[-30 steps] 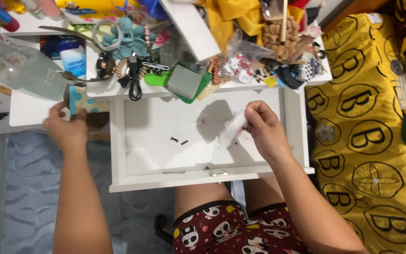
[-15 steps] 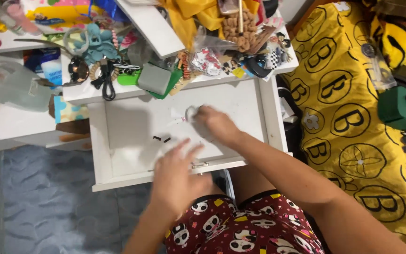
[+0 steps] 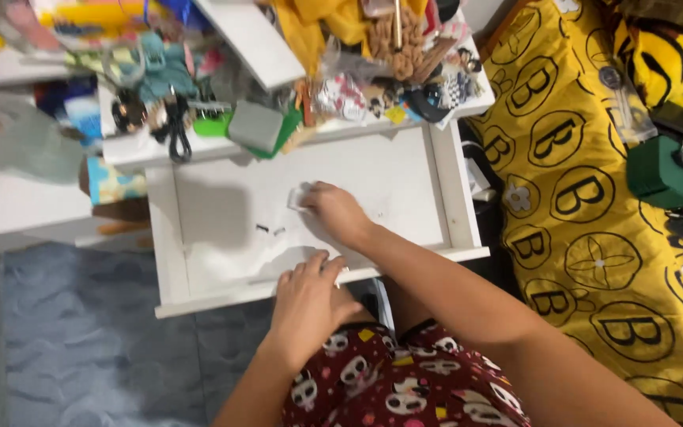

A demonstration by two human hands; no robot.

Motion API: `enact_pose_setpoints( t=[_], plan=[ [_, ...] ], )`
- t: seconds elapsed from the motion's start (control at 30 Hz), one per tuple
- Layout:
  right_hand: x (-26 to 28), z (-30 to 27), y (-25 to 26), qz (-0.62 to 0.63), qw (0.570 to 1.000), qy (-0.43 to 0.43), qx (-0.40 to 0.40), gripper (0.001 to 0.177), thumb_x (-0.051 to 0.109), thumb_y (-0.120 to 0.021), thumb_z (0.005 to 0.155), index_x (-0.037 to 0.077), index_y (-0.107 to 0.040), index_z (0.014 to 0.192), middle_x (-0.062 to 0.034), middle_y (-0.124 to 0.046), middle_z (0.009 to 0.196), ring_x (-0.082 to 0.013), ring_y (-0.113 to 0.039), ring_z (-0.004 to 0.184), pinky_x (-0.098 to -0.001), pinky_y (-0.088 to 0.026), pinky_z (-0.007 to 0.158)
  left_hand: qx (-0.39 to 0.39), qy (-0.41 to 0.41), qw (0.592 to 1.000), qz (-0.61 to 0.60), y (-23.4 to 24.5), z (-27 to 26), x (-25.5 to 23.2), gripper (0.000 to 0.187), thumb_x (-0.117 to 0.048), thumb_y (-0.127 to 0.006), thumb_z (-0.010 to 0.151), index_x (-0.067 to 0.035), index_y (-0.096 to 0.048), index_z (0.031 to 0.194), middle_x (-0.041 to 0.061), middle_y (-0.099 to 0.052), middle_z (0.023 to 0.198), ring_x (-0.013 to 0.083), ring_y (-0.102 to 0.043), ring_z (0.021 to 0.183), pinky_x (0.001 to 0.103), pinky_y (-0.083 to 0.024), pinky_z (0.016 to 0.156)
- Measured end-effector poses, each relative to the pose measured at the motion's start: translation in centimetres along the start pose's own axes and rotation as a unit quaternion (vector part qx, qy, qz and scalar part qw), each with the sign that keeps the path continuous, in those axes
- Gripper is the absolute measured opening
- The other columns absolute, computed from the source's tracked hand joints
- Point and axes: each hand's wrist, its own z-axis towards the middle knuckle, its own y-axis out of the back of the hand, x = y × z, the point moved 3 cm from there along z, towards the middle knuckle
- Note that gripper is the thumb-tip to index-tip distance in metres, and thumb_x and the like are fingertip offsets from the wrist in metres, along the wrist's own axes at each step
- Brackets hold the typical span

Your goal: Organizing and sorting small items, stickers, and trinkets within a desk drawer.

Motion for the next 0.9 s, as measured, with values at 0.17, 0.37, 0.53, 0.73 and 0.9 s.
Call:
enact_pose_setpoints(
  t=[0.17,0.37,0.53,0.73,0.9],
  plan=[
    [-10.9,0.2,3.0,-0.029,0.999,-0.038,0.02,0.018,0.006,-0.063,0.085,0.0,-0.068,0.102,-0.0228,-0.068,0.103,-0.0386,-0.067,0.091,-0.0481,-0.055,0.079,-0.057,-0.022,0.995,-0.085,-0.2,0.9,0.4,0.07,-0.035,-0.085,0.076,-0.007,-0.06,0.135,0.019,-0.056,0.139,0.0389,-0.056,0.12,0.049,-0.045,0.099],
    [-10.6,-2.4,0.0,-0.038,0.995,-0.012,0.087,0.017,0.009,-0.063,0.088,0.003,-0.071,0.101,-0.0186,-0.07,0.106,-0.035,-0.07,0.094,-0.0442,-0.058,0.084,-0.017,-0.051,0.998,-0.015,-2.4,0.8,-0.1,0.059,-0.022,-0.08,0.077,-0.008,-0.061,0.132,0.017,-0.058,0.134,0.0359,-0.057,0.12,0.048,-0.043,0.101],
    [-12.4,-0.2,2.5,-0.046,0.991,0.021,0.123,0.023,0.008,-0.063,0.089,0.008,-0.073,0.109,-0.0154,-0.072,0.107,-0.0329,-0.071,0.092,-0.0452,-0.058,0.076,-0.036,-0.066,0.997,0.0,-3.7,0.7,0.5,0.051,-0.005,-0.068,0.082,-0.01,-0.062,0.132,0.015,-0.063,0.129,0.0336,-0.059,0.118,0.047,-0.04,0.102],
    [-10.6,-3.2,2.6,-0.106,0.979,-0.013,0.176,0.03,0.021,-0.065,0.089,0.002,-0.069,0.112,-0.0191,-0.071,0.095,-0.034,-0.071,0.078,-0.0459,-0.058,0.064,-0.036,-0.068,0.997,0.033,-3.4,1.0,0.1,0.05,0.006,-0.054,0.083,-0.012,-0.063,0.13,0.011,-0.066,0.118,0.031,-0.06,0.113,0.046,-0.042,0.1],
    [-13.5,0.7,3.6,-0.152,0.969,-0.028,0.193,0.021,0.02,-0.055,0.108,0.009,-0.07,0.116,-0.0157,-0.073,0.108,-0.0361,-0.073,0.086,-0.049,-0.059,0.073,-0.044,-0.083,0.995,0.032,-2.7,0.9,-0.2,0.049,0.003,-0.053,0.085,-0.011,-0.063,0.131,0.011,-0.065,0.115,0.0299,-0.06,0.112,0.045,-0.041,0.099]
  ],
)
